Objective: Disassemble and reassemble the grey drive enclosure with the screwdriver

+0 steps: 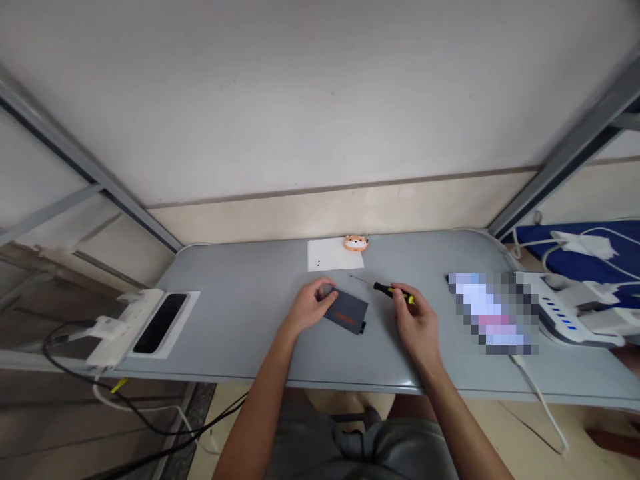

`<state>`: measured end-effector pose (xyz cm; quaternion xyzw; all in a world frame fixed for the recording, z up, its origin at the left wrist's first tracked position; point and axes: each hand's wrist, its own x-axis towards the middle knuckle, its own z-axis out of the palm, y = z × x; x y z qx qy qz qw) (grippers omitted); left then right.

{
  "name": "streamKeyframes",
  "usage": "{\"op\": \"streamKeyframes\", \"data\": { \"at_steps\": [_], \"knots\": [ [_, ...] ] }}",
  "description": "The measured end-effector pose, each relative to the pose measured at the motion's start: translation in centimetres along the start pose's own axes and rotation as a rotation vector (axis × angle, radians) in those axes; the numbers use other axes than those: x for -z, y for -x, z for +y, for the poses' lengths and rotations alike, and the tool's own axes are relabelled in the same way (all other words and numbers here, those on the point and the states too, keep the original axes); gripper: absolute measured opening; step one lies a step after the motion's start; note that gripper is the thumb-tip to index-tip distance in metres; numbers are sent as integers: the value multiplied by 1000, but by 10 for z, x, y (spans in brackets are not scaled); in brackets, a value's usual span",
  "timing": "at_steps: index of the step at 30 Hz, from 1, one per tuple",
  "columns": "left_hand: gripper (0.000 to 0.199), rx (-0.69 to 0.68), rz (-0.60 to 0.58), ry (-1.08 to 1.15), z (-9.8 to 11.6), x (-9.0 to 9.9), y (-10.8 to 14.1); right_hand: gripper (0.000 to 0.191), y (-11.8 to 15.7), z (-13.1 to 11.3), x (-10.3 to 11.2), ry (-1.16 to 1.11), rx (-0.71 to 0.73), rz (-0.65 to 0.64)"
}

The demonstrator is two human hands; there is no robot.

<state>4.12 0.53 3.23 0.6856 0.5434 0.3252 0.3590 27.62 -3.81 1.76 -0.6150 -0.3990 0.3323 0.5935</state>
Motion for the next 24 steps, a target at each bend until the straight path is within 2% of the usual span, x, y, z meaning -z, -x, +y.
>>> {"op": "streamKeyframes", "data": {
  "at_steps": [4, 8, 15, 24],
  "knots": [
    [30, -12, 19, -14, 2, -2, 1, 49, 3, -5, 2, -19, 49, -28],
    [37, 18, 50, 8, 3, -2, 0, 41, 6, -9, 4, -19, 122, -108],
    [23, -53, 44, -16, -2, -5, -1, 36, 8, -13, 6, 9, 218, -252],
    [23, -161, 10, 60, -9, -3, -4, 40, 8, -10, 5, -13, 158, -207]
  ]
}}
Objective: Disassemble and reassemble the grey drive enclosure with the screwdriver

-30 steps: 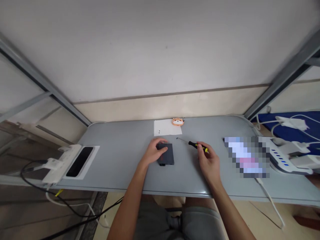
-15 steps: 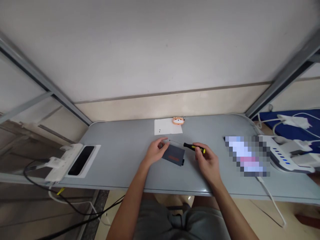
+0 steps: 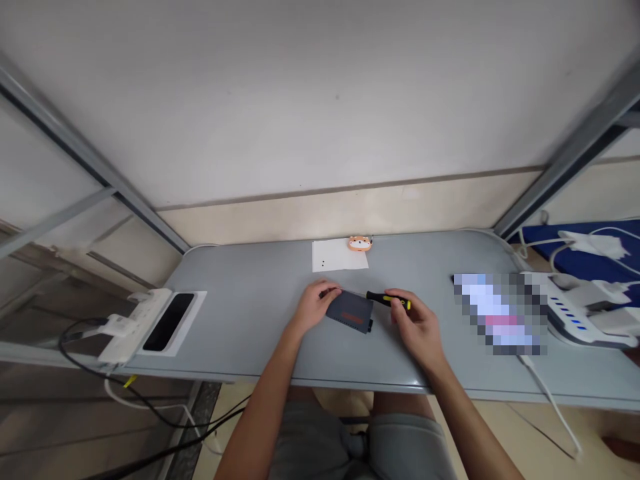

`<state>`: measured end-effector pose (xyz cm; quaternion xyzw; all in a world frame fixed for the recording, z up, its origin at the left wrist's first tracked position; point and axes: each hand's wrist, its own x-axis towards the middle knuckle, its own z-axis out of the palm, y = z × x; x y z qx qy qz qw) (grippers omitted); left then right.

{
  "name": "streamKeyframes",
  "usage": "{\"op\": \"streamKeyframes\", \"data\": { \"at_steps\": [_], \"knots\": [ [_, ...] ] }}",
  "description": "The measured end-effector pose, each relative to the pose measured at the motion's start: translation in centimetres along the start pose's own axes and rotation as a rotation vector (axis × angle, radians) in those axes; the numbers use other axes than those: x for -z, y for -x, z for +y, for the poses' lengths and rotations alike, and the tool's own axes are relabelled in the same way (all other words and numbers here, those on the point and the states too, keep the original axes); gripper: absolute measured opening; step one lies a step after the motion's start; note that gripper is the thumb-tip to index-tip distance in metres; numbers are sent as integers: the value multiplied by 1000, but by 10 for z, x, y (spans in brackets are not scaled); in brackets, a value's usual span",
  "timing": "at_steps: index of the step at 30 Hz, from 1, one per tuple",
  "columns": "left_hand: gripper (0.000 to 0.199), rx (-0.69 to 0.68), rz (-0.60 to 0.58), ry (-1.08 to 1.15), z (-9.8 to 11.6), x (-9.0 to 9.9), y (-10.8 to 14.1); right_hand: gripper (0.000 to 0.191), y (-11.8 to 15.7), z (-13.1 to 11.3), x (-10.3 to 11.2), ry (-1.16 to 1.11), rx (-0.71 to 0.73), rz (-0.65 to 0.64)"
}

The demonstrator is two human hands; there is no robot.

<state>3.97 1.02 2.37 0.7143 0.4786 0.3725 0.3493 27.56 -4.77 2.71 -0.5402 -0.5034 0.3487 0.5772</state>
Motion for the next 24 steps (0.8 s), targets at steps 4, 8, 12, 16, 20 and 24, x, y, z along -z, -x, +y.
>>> {"op": "streamKeyframes", "data": {
  "at_steps": [4, 8, 12, 16, 20, 24],
  "knots": [
    [30, 26, 44, 27, -4, -2, 0, 41, 0, 1, 0, -4, -5, 55],
    [43, 114, 129, -21, -4, -3, -5, 42, -2, 8, 0, 15, -9, 99],
    [56, 244, 109, -437, 9, 4, -30, 48, -5, 13, -1, 19, -19, 126],
    [48, 321, -19, -731, 24, 11, -69, 56, -7, 12, -2, 1, -88, 192],
    [39, 359, -88, -839, 30, 11, -96, 61, -9, 11, -2, -29, -139, 237],
    [41, 376, -136, -917, 29, 10, -105, 58, -11, 14, -3, -34, -118, 259]
  ]
}}
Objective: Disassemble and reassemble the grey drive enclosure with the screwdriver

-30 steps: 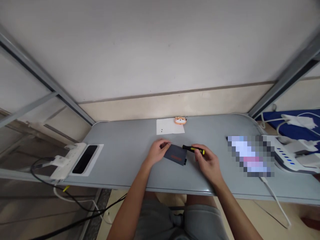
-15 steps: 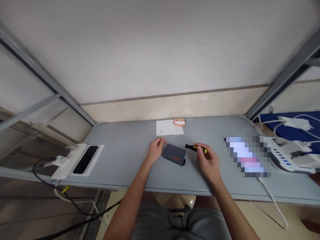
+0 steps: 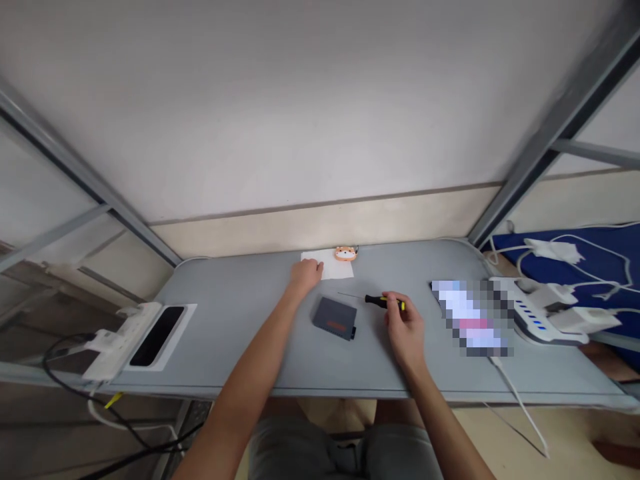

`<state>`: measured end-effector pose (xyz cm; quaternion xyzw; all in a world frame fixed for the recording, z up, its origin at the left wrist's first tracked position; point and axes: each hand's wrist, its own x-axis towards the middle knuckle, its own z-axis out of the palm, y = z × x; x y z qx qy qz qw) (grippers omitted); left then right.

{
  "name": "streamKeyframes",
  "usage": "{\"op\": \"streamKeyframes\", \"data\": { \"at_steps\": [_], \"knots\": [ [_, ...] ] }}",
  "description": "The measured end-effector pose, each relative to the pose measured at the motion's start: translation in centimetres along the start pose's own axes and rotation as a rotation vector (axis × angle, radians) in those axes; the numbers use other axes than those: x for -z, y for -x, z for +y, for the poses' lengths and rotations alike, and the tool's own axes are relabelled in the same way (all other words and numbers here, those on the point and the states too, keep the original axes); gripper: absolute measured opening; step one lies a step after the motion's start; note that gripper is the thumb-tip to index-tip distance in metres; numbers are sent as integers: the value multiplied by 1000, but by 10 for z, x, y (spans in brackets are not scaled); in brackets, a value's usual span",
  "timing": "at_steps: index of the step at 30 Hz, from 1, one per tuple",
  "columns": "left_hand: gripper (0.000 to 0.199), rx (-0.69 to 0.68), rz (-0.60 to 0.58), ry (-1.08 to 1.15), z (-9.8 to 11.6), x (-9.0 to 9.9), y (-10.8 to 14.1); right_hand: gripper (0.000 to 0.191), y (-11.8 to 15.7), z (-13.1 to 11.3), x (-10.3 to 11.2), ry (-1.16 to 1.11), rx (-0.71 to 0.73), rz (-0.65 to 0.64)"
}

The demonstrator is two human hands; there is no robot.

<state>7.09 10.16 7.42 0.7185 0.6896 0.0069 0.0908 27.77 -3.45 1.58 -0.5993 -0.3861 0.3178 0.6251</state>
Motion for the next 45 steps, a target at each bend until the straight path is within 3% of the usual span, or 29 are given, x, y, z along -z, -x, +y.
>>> {"op": "streamKeyframes", "data": {
  "at_steps": [12, 17, 21, 27, 33, 36, 39, 41, 45],
  "knots": [
    [38, 16, 1, -83, 0, -1, 7, 51, -1, 17, 0, 3, 40, -12],
    [42, 61, 124, -57, -14, 3, 28, 55, -3, 23, 1, 2, 48, 2],
    [27, 18, 237, 33, -36, -8, 43, 56, -3, 25, 0, -4, 49, 10],
    [25, -40, 251, 131, -54, -26, 45, 56, -3, 17, 1, -2, -1, 12],
    [33, -13, 207, 138, -53, -23, 43, 60, -1, 1, 2, -42, -89, 43],
    [34, 9, 272, 207, -50, -27, 46, 60, 0, -1, 1, -67, -87, 43],
    [33, -71, 375, 446, -46, -35, 59, 57, 0, -1, 1, -78, -82, 59],
    [29, -170, 381, 613, -44, -41, 75, 57, -1, 0, 1, -83, -98, 71],
    [26, -435, 196, 734, -40, -47, 109, 56, -1, 0, 1, -84, -101, 86]
  ]
}}
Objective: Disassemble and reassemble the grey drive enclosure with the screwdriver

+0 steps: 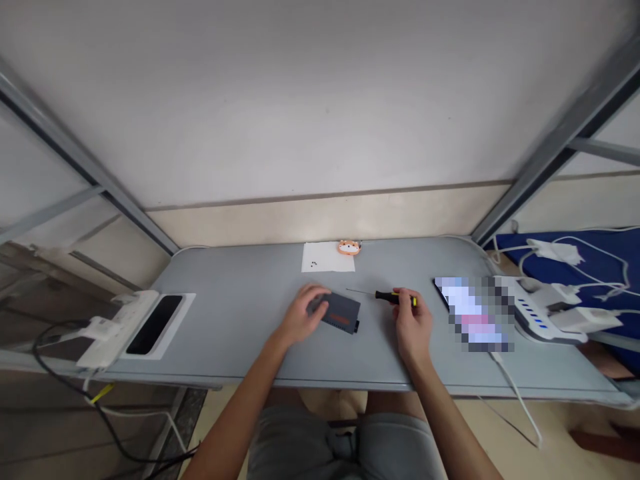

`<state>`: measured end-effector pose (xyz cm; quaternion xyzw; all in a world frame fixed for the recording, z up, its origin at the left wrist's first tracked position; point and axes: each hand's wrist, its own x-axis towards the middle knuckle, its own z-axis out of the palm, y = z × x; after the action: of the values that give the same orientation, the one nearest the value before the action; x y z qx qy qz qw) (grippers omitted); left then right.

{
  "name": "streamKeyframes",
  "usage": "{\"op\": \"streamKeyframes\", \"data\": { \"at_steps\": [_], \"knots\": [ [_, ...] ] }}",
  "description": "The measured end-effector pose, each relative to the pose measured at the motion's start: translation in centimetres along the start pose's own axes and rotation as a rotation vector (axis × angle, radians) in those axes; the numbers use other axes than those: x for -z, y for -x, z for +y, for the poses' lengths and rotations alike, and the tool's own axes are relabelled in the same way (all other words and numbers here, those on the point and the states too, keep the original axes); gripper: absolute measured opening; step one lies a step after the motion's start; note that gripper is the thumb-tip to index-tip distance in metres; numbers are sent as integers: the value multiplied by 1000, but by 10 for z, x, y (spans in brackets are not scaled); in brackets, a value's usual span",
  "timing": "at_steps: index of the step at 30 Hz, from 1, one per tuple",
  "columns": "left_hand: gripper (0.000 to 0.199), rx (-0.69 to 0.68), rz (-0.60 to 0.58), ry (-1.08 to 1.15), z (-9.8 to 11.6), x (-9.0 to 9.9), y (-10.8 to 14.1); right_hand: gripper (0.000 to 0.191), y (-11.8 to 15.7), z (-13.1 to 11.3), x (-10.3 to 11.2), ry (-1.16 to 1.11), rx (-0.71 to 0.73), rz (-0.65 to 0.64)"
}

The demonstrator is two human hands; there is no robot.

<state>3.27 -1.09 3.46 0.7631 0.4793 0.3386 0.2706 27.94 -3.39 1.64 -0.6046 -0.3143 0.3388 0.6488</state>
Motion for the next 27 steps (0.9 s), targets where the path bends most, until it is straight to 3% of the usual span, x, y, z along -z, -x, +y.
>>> {"op": "streamKeyframes", "data": {
  "at_steps": [4, 8, 12, 16, 27],
  "knots": [
    [51, -34, -173, 3, 5, 4, 10, 57, 0, 0, 1, -1, -9, 24],
    [70, 8, -250, 74, 0, 12, 6, 54, -1, 0, 1, -11, -16, 71],
    [73, 30, -188, 79, -5, 7, 4, 50, 0, 0, 3, -37, 27, 206],
    [67, 45, -63, 52, -11, -3, 5, 52, 3, -1, 6, 43, 174, 359],
    [63, 52, -25, 62, -18, -2, 6, 58, 2, -3, 6, 87, 129, 263]
  ]
}}
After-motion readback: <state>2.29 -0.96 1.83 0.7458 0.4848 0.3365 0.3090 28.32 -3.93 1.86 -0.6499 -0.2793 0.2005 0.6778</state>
